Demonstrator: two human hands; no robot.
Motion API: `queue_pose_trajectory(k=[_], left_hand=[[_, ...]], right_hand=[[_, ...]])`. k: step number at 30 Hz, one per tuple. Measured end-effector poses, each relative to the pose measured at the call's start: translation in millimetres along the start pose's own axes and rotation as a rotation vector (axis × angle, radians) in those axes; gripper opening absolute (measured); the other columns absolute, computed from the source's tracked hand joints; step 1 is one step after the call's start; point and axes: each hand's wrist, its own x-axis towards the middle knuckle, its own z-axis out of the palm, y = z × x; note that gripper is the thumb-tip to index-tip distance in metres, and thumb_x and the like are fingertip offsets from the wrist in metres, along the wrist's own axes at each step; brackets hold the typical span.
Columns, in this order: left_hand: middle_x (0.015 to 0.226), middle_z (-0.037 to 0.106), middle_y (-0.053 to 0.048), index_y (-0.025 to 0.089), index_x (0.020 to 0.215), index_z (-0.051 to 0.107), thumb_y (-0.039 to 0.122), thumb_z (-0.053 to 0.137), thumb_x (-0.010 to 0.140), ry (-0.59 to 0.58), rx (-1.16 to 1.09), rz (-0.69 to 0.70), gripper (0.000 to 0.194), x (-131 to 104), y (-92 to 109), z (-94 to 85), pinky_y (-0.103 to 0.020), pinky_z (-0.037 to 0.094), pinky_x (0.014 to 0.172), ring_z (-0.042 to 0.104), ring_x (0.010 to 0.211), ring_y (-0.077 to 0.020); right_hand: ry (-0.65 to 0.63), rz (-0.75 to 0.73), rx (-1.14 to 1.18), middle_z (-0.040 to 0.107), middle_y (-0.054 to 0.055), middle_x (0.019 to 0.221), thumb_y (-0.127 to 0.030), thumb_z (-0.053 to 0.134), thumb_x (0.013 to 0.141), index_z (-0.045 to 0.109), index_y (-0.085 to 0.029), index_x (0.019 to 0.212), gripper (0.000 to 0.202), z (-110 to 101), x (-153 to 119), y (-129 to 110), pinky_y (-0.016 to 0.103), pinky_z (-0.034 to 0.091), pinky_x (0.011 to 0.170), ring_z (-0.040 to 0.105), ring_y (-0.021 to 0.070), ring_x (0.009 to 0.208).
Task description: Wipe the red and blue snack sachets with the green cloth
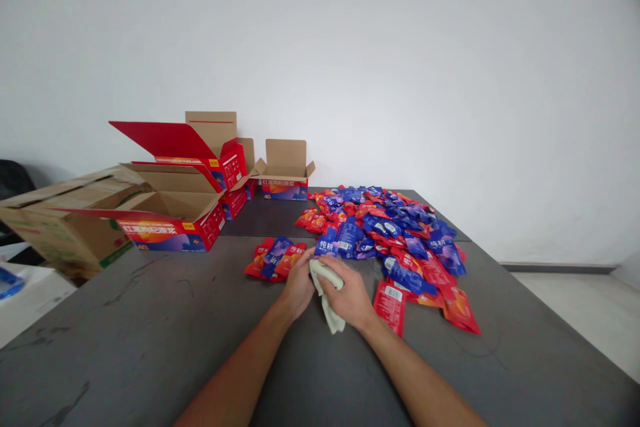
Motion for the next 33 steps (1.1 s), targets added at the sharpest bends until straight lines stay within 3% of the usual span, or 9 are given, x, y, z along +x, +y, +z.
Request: queue_pose_trajectory(k=[5,8,15,23,28,33], left_hand=[[0.093,0.068,-0.001,0.022,0.124,0.06,0.002,0.062,0.055,-0.044,0.053,0.019,0.072,-1.9,10.8,-6.0,-0.023,0.047,0.066,0.062,0.078,-0.0136],[0.102,0.068,-0.003,0.024,0.13,0.057,0.0,0.059,0.053,-0.042,0.088,0.027,0.081,-5.3,12.9,-4.2,-0.024,0.049,0.068,0.063,0.083,-0.0153],[0.114,0.069,-0.008,0.022,0.136,0.056,0.0,0.058,0.055,-0.102,0.181,0.038,0.085,-5.7,8.1,-1.7,-0.022,0.048,0.066,0.064,0.085,-0.0159],[0.115,0.07,-0.01,0.019,0.132,0.061,0.002,0.055,0.053,-0.127,0.254,0.004,0.081,-5.4,8.1,-4.5,-0.022,0.047,0.063,0.065,0.083,-0.0171],[0.109,0.072,-0.01,0.019,0.134,0.06,0.003,0.055,0.057,-0.21,0.28,-0.024,0.079,-8.2,1.1,-0.7,-0.026,0.05,0.066,0.065,0.082,-0.0174],[0.11,0.073,-0.007,0.019,0.136,0.06,0.003,0.056,0.06,-0.206,0.352,0.047,0.078,-4.6,0.7,-6.3,-0.026,0.049,0.071,0.064,0.082,-0.0163]], right_hand=[[0.058,-0.046,-0.087,0.068,0.007,0.124,-0.022,0.059,0.09,0.067,-0.025,0.124,0.035,0.8,2.2,10.4,0.041,0.047,0.108,0.061,0.0222,0.119],[0.073,-0.066,-0.154,0.065,0.008,0.122,-0.019,0.057,0.09,0.069,-0.026,0.122,0.035,-0.7,2.5,14.8,0.038,0.049,0.103,0.061,0.0213,0.114],[-0.037,-0.016,-0.302,0.054,0.005,0.122,-0.011,0.058,0.082,0.072,-0.034,0.118,0.044,-0.3,-2.7,11.7,0.03,0.053,0.091,0.062,0.0177,0.1],[0.165,0.095,-0.33,0.053,0.007,0.124,-0.02,0.056,0.087,0.071,-0.03,0.121,0.038,-6.6,2.3,18.6,0.03,0.055,0.088,0.063,0.017,0.094],[0.308,0.136,-0.412,0.052,0.009,0.127,-0.024,0.054,0.089,0.071,-0.027,0.122,0.037,-24.5,10.2,25.3,0.035,0.053,0.095,0.06,0.0224,0.107],[0.183,0.106,-0.412,0.052,0.008,0.128,-0.02,0.055,0.087,0.068,-0.029,0.125,0.041,-16.6,4.6,20.5,0.033,0.054,0.091,0.062,0.0202,0.1]])
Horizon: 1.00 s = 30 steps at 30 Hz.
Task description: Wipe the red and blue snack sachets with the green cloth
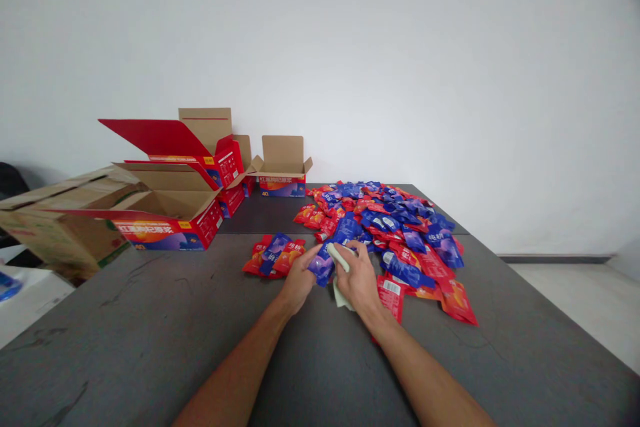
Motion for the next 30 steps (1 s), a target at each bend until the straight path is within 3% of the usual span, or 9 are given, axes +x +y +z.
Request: queue_pose_trajectory(k=[4,8,12,18,22,25,30], left_hand=[[0.113,0.073,-0.006,0.02,0.137,0.059,0.008,0.062,0.063,0.059,0.066,0.001,0.075,4.4,-3.2,-8.6,-0.028,0.05,0.077,0.066,0.087,-0.018],[0.119,0.072,-0.009,0.017,0.131,0.065,0.027,0.062,0.081,0.102,0.108,0.031,0.051,7.5,-5.8,-8.7,-0.038,0.048,0.097,0.066,0.106,-0.0232],[0.131,0.067,-0.009,0.019,0.127,0.067,0.035,0.052,0.092,0.159,0.364,0.133,0.042,8.0,-1.6,-6.7,-0.041,0.041,0.11,0.059,0.123,-0.0236],[0.129,0.067,-0.01,0.021,0.128,0.067,0.018,0.043,0.092,0.136,0.906,0.258,0.044,11.1,-1.1,-19.4,-0.04,0.04,0.111,0.057,0.123,-0.0221],[0.14,0.057,-0.013,0.025,0.129,0.067,0.02,0.045,0.092,0.189,1.265,0.165,0.044,7.8,-7.3,-22.6,-0.052,0.035,0.11,0.045,0.133,-0.0314],[0.146,0.052,-0.013,0.028,0.126,0.068,0.026,0.049,0.092,0.19,1.406,0.108,0.04,2.3,-8.8,-20.1,-0.059,0.031,0.109,0.034,0.138,-0.0384],[0.14,0.056,-0.018,0.023,0.126,0.068,0.029,0.05,0.091,0.272,1.602,0.065,0.04,-2.7,-5.2,-19.1,-0.059,0.03,0.106,0.036,0.135,-0.0412]], right_hand=[[-0.137,-0.071,0.012,0.053,0.007,0.125,-0.013,0.056,0.084,0.068,-0.031,0.123,0.045,6.0,-7.3,-8.5,0.03,0.054,0.09,0.062,0.0195,0.102],[-0.214,-0.105,0.013,0.056,0.006,0.121,-0.01,0.056,0.082,0.069,-0.031,0.119,0.044,5.3,-7.9,-10.9,0.03,0.052,0.095,0.06,0.0194,0.107],[-0.259,-0.095,0.01,0.055,0.006,0.123,-0.012,0.056,0.084,0.069,-0.03,0.118,0.041,5.3,-7.0,-8.2,0.029,0.051,0.096,0.06,0.0185,0.109],[-0.252,-0.01,-0.066,0.057,0.007,0.134,-0.015,0.056,0.085,0.069,-0.028,0.12,0.039,8.9,-1.4,5.5,0.031,0.047,0.104,0.059,0.0203,0.12],[-0.244,0.059,-0.129,0.059,0.01,0.137,-0.019,0.055,0.087,0.068,-0.024,0.122,0.038,11.2,3.4,16.1,0.034,0.045,0.107,0.057,0.0228,0.126],[-0.245,0.094,-0.147,0.055,0.012,0.143,-0.021,0.056,0.086,0.065,-0.021,0.128,0.043,13.6,5.8,22.2,0.035,0.045,0.107,0.057,0.0236,0.127],[-0.284,0.105,-0.158,0.047,0.013,0.151,-0.022,0.059,0.084,0.056,-0.018,0.14,0.057,16.2,10.8,28.8,0.035,0.043,0.109,0.05,0.0244,0.136]])
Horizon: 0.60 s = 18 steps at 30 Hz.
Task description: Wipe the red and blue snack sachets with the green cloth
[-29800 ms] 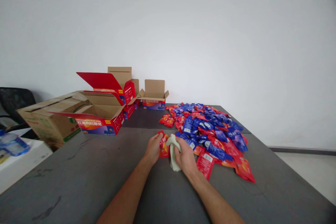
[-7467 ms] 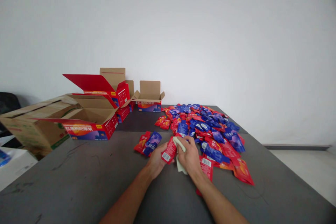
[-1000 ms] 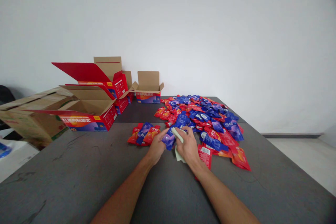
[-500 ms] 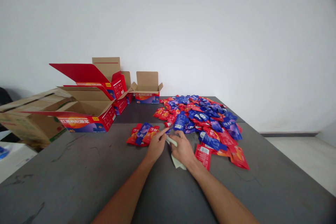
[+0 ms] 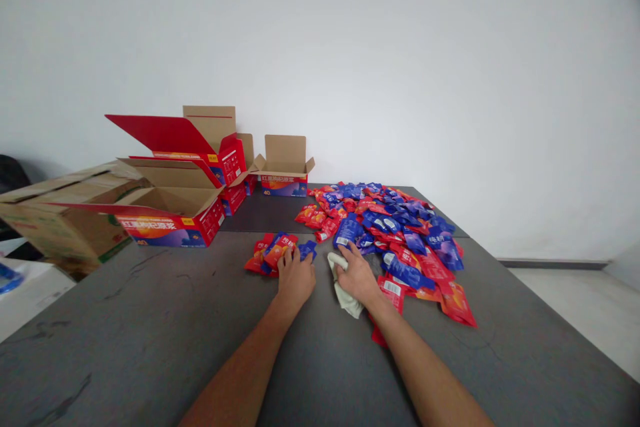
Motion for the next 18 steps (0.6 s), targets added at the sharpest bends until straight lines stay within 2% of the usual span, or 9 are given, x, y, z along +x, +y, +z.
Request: queue_pose_trajectory(k=[3,7,11,14,18], left_hand=[[0.134,0.058,-0.021,0.018,0.119,0.07,0.029,0.048,0.092,0.047,0.097,-0.062,0.038,0.3,-1.7,-1.8,-0.057,0.032,0.103,0.039,0.132,-0.0411],[0.131,0.059,-0.022,0.015,0.114,0.072,0.028,0.048,0.091,0.068,0.121,-0.082,0.036,1.8,-2.7,-0.9,-0.058,0.031,0.103,0.039,0.132,-0.0421],[0.133,0.059,-0.018,0.017,0.113,0.072,0.025,0.047,0.091,0.034,0.053,-0.06,0.034,5.0,-1.5,2.3,-0.056,0.031,0.107,0.035,0.137,-0.0387],[0.137,0.059,-0.015,0.017,0.118,0.07,0.02,0.042,0.093,0.023,-0.045,-0.003,0.038,8.3,-0.7,5.1,-0.051,0.032,0.109,0.035,0.139,-0.0343],[0.137,0.061,-0.013,0.017,0.124,0.067,0.017,0.038,0.094,-0.001,-0.194,0.068,0.041,12.4,-1.7,10.5,-0.047,0.034,0.111,0.041,0.137,-0.0295]], right_hand=[[-0.063,0.006,-0.017,0.048,0.016,0.15,-0.025,0.058,0.085,0.052,-0.015,0.144,0.06,-2.1,3.5,0.8,0.036,0.041,0.111,0.047,0.0251,0.138],[-0.116,-0.024,-0.036,0.06,0.015,0.138,-0.025,0.055,0.087,0.054,-0.016,0.139,0.053,-7.8,4.0,-3.2,0.031,0.045,0.102,0.061,0.0235,0.123],[-0.135,-0.057,-0.097,0.073,0.012,0.114,-0.025,0.053,0.088,0.064,-0.02,0.123,0.037,-15.0,-1.0,-12.3,0.027,0.049,0.087,0.07,0.022,0.101],[-0.162,-0.054,-0.133,0.075,0.01,0.105,-0.025,0.055,0.087,0.067,-0.021,0.112,0.028,-20.7,-7.0,-20.1,0.026,0.047,0.083,0.071,0.0216,0.096],[-0.228,-0.085,-0.131,0.077,0.009,0.097,-0.026,0.06,0.083,0.071,-0.023,0.105,0.025,-29.4,-16.1,-30.0,0.027,0.047,0.079,0.072,0.0225,0.092]])
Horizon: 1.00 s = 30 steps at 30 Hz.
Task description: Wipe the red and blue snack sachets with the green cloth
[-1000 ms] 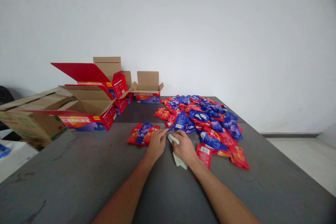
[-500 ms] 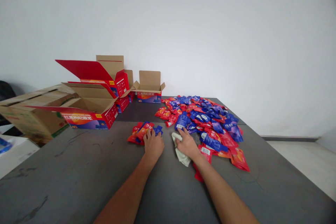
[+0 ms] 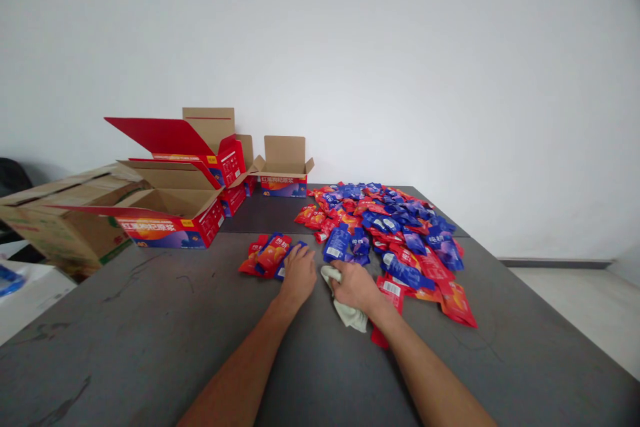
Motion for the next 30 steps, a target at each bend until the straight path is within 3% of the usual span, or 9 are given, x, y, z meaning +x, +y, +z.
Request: queue_pose_trajectory(k=[7,10,15,19,22,25,30], left_hand=[[0.142,0.057,-0.012,0.019,0.136,0.059,0.019,0.035,0.096,-0.069,-0.167,0.098,0.047,3.1,-4.5,4.9,-0.045,0.033,0.114,0.046,0.135,-0.0258],[0.142,0.058,-0.012,0.021,0.138,0.057,0.023,0.036,0.097,-0.12,-0.16,0.098,0.046,0.6,-2.5,2.6,-0.046,0.032,0.113,0.045,0.136,-0.0262],[0.134,0.063,-0.011,0.026,0.126,0.066,0.033,0.048,0.094,-0.171,-0.111,0.088,0.037,-5.5,4.5,1.0,-0.051,0.029,0.112,0.043,0.135,-0.0313],[0.12,0.067,-0.01,0.022,0.114,0.068,0.026,0.059,0.086,-0.141,-0.12,0.094,0.029,-5.7,7.7,0.8,-0.044,0.034,0.107,0.052,0.123,-0.0285],[0.119,0.065,-0.011,0.02,0.114,0.063,0.017,0.063,0.076,-0.102,-0.192,0.036,0.038,-5.6,8.8,0.8,-0.042,0.038,0.103,0.054,0.118,-0.0278],[0.12,0.061,-0.011,0.017,0.119,0.059,0.007,0.061,0.069,-0.032,-0.367,0.01,0.05,-6.0,9.8,2.5,-0.039,0.041,0.102,0.055,0.116,-0.0254],[0.119,0.065,-0.01,0.017,0.124,0.059,0.0,0.058,0.062,0.059,-0.711,-0.12,0.065,-2.4,6.3,6.4,-0.038,0.043,0.103,0.058,0.113,-0.0238]], right_hand=[[-0.035,-0.084,0.138,0.078,0.004,0.088,-0.023,0.059,0.079,0.074,-0.025,0.087,0.017,-14.0,-9.8,-8.6,0.024,0.046,0.074,0.072,0.0196,0.083],[0.066,-0.032,0.201,0.077,0.002,0.09,-0.02,0.055,0.081,0.074,-0.026,0.093,0.023,-14.8,-6.2,-7.6,0.023,0.046,0.074,0.071,0.0177,0.081],[0.245,0.15,0.154,0.076,0.004,0.097,-0.022,0.052,0.086,0.071,-0.027,0.11,0.031,-8.6,1.8,-1.2,0.026,0.047,0.075,0.071,0.0203,0.087],[0.264,0.156,0.063,0.074,0.007,0.104,-0.023,0.055,0.084,0.07,-0.025,0.111,0.031,3.1,3.7,4.2,0.029,0.047,0.081,0.068,0.0236,0.096],[0.242,0.107,0.037,0.074,0.008,0.102,-0.023,0.056,0.085,0.07,-0.025,0.107,0.027,11.8,3.5,5.1,0.03,0.047,0.082,0.067,0.0239,0.097],[0.231,0.058,0.059,0.073,0.008,0.103,-0.021,0.057,0.085,0.07,-0.024,0.105,0.025,17.3,3.6,4.5,0.03,0.048,0.083,0.066,0.0229,0.096],[0.317,-0.04,0.178,0.068,0.009,0.118,-0.022,0.058,0.087,0.068,-0.023,0.118,0.032,22.1,4.8,2.9,0.033,0.047,0.1,0.062,0.0227,0.111]])
